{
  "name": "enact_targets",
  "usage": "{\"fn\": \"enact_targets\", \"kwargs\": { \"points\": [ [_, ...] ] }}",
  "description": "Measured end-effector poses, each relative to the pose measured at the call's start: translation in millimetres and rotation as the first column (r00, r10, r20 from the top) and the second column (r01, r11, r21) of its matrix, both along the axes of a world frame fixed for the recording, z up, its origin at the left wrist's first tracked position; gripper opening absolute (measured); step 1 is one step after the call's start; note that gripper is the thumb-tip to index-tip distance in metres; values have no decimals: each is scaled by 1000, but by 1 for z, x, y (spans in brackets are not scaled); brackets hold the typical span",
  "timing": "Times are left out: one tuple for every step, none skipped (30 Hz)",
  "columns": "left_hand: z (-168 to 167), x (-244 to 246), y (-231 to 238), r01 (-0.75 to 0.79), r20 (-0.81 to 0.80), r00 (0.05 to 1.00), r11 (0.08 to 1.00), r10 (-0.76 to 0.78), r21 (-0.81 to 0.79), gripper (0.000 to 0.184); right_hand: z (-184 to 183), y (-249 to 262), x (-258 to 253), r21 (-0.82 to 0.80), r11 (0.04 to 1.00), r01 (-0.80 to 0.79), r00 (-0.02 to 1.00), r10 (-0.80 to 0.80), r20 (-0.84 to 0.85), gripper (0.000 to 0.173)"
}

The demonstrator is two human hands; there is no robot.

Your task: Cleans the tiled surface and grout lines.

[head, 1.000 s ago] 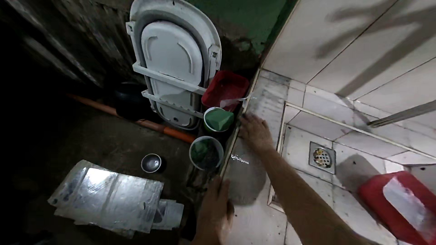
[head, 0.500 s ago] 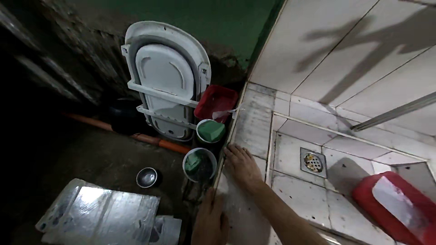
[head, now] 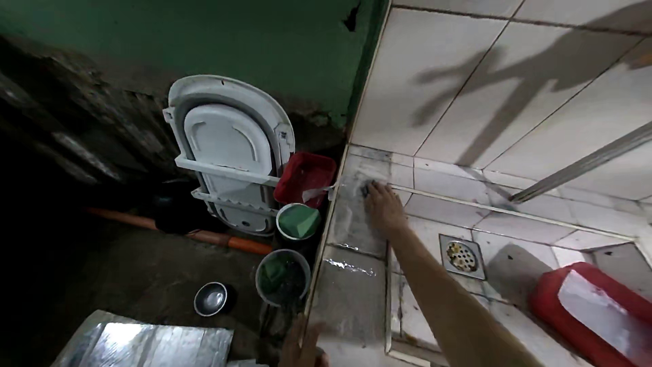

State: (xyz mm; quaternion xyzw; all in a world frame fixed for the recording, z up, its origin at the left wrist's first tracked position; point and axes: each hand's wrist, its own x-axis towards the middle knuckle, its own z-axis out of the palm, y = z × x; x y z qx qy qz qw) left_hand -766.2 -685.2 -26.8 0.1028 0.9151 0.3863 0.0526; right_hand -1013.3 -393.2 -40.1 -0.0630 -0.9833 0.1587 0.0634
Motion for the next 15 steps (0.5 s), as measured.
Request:
{"fn": "enact_targets", "kwargs": {
  "points": [
    [0,1,1,-5,-3,1000,1000,5,-4,42,-3,-12,34,-8,999,-38,999,38,-13,47],
    [1,2,1,-1,3,1000,1000,1,-14,42,-4,-25,72,-23,997,-75,997,75,-19,46],
    [1,2,1,6,2,1000,1000,-6,-23,42,-6,-40,108,-34,994,-107,994,106,-21,46],
    [0,1,0,15,-9,1000,999,-16,-30,42,-8,-52,140,-42,991,-127,992,126,-19,46],
    [-1,1,0,19,-17,1000,999,-20,-36,42,-10,-61,163,-51,989,-139,990,138,-16,45],
    [-1,1,0,19,-11,1000,999,-20,-43,42,-13,-63,174,-54,987,-154,988,154,-14,44],
    [1,1,1,20,8,1000,998,-19,-55,43,-13,-61,173,-53,983,-176,984,176,-6,43],
    [4,0,1,22,34,999,998,-19,-66,43,-10,-56,162,-56,979,-196,980,198,26,43],
    [6,-1,2,22,52,998,997,-19,-69,43,-6,-47,144,-71,975,-210,975,214,59,43],
    [7,-1,2,18,57,998,998,-14,-65,42,-6,-36,122,-78,973,-217,974,221,56,43],
    [6,0,3,9,44,999,998,-7,-57,42,-6,-24,97,-91,974,-209,976,213,44,44],
    [4,1,3,0,24,1000,999,1,-47,41,-6,-11,69,-91,979,-184,982,188,30,45],
    [1,2,3,2,14,1000,999,-1,-39,41,-7,1,40,-81,984,-162,987,162,0,45],
    [-1,3,1,6,16,1000,999,-5,-36,42,-6,12,13,-59,989,-133,991,133,-5,45],
    [-3,3,0,7,27,1000,1000,-6,-31,42,-2,21,-11,-39,995,-97,995,98,21,47]
  ]
}}
